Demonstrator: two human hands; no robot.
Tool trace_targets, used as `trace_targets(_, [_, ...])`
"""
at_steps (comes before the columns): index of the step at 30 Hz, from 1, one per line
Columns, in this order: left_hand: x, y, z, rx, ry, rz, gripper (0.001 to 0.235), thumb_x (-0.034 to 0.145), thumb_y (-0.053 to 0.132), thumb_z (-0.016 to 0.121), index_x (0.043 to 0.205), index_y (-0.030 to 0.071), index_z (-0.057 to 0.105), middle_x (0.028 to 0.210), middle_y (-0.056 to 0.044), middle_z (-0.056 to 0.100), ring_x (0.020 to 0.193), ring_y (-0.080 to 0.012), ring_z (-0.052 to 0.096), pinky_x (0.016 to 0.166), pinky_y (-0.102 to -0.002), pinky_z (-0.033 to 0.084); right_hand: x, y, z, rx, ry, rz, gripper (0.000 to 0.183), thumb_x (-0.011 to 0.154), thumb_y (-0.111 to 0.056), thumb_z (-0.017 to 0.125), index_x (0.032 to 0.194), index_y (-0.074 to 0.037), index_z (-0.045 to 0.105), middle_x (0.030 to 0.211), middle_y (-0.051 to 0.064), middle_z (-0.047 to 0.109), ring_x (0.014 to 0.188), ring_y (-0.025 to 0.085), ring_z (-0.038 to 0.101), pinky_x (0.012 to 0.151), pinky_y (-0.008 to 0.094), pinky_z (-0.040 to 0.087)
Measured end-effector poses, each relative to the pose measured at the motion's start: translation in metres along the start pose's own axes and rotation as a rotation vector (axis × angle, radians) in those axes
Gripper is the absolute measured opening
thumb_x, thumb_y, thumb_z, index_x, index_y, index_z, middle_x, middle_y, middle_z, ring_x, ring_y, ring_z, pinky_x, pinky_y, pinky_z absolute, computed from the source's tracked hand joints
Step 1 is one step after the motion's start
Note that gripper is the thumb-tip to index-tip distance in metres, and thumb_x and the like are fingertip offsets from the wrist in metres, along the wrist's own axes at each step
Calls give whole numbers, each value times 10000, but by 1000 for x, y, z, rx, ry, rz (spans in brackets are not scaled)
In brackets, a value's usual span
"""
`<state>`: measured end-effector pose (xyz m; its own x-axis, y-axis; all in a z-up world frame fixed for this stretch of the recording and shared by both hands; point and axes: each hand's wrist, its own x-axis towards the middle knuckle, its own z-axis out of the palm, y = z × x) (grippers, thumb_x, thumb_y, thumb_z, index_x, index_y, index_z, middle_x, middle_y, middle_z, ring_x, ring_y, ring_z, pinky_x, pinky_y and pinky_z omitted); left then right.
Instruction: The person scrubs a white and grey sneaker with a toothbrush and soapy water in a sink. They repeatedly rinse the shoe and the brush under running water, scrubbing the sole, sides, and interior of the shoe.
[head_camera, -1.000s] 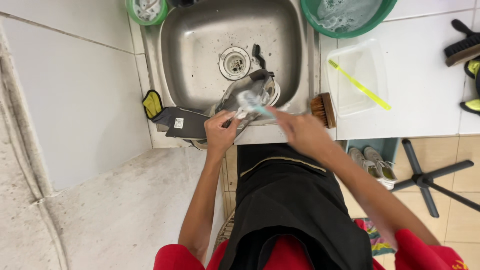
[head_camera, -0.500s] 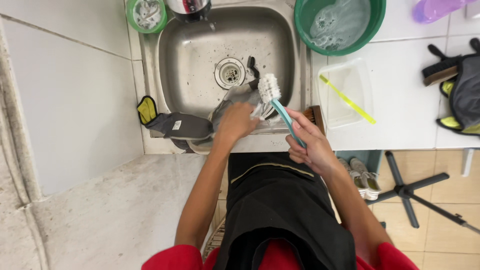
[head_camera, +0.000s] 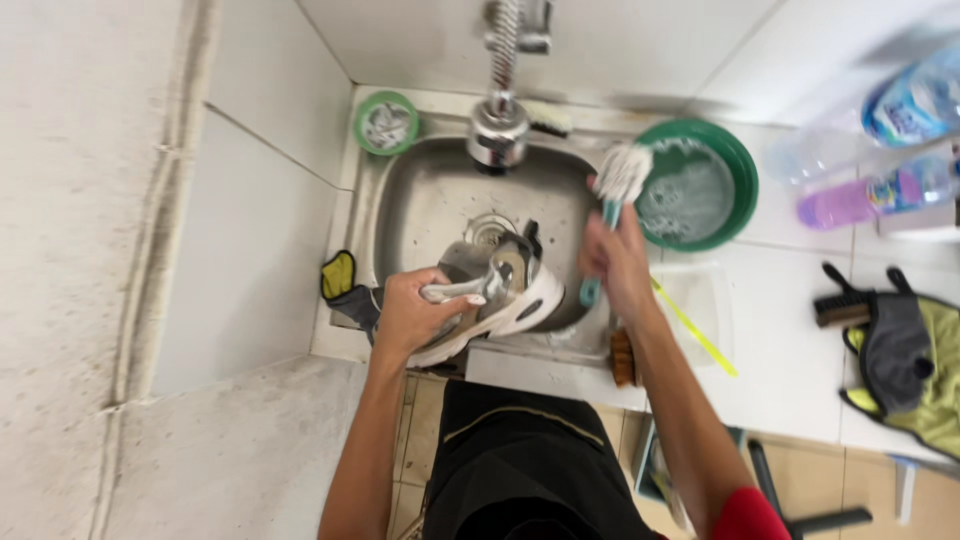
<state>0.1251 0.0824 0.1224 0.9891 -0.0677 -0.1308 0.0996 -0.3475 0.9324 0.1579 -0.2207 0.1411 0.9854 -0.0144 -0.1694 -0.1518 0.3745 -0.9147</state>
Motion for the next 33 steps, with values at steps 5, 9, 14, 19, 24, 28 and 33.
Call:
trace_targets(5, [-11,-24,-30,234,-40,75,141,945,290,873,920,154,844,558,-39,710,483,-66,513,418,-250,384,149,-40,51,-373,73,-381,290,1134,2,537,1411,-76,572,1159,88,533,671,171,631,690,299,513])
trace_targets(9, [-22,-75,-38,506,34,407,346,1057,352,774,1249,83,877,813,-36,851,618,-108,671,517,-395,434,202,-53,91,-201,35,-457,555,1065,8,529,1603,-110,461,1575,174,530,1496,304,545,617,424,730])
trace_targets(14, [-49,-92,-70,337,240,229,279,983,247,813,1202,93,890,1063,-35,914,804,-119,820,713,-324,627,194,-9,64,-414,228,-384,426,893,5,552,1284,-164,580,1128,33,673,912,159,608,746,334,523])
trace_targets(19, [-57,-73,-102,127,352,-138,276,897,287,877,1122,150,959,950,24,958,832,-45,806,727,-289,622,114,20,50,-728,181,-317,396,1129,-405,558,1397,-140,679,1156,55,716,1016,185,658,925,360,513])
trace_targets(24, [-46,-78,-110,0,449,-151,283,872,279,901,1082,102,972,861,-34,938,666,-39,689,560,-299,556,24,89,59,-634,-50,5,512,1114,-501,515,1286,-109,795,761,-5,618,535,93,456,470,228,402])
trace_targets(28, [-42,-47,-113,-55,438,-206,318,887,277,900,1109,59,968,722,-38,864,546,-55,441,492,-321,395,22,124,49,-205,-214,-38,270,1064,-145,668,1263,1,777,1132,118,836,916,217,731,810,364,565])
trace_targets(33, [-37,-34,-108,-196,459,-183,289,881,181,907,1114,14,942,989,-111,924,868,-122,756,720,-299,585,32,97,70,-154,-273,139,815,864,35,455,1671,-81,447,734,89,588,632,177,475,544,304,413])
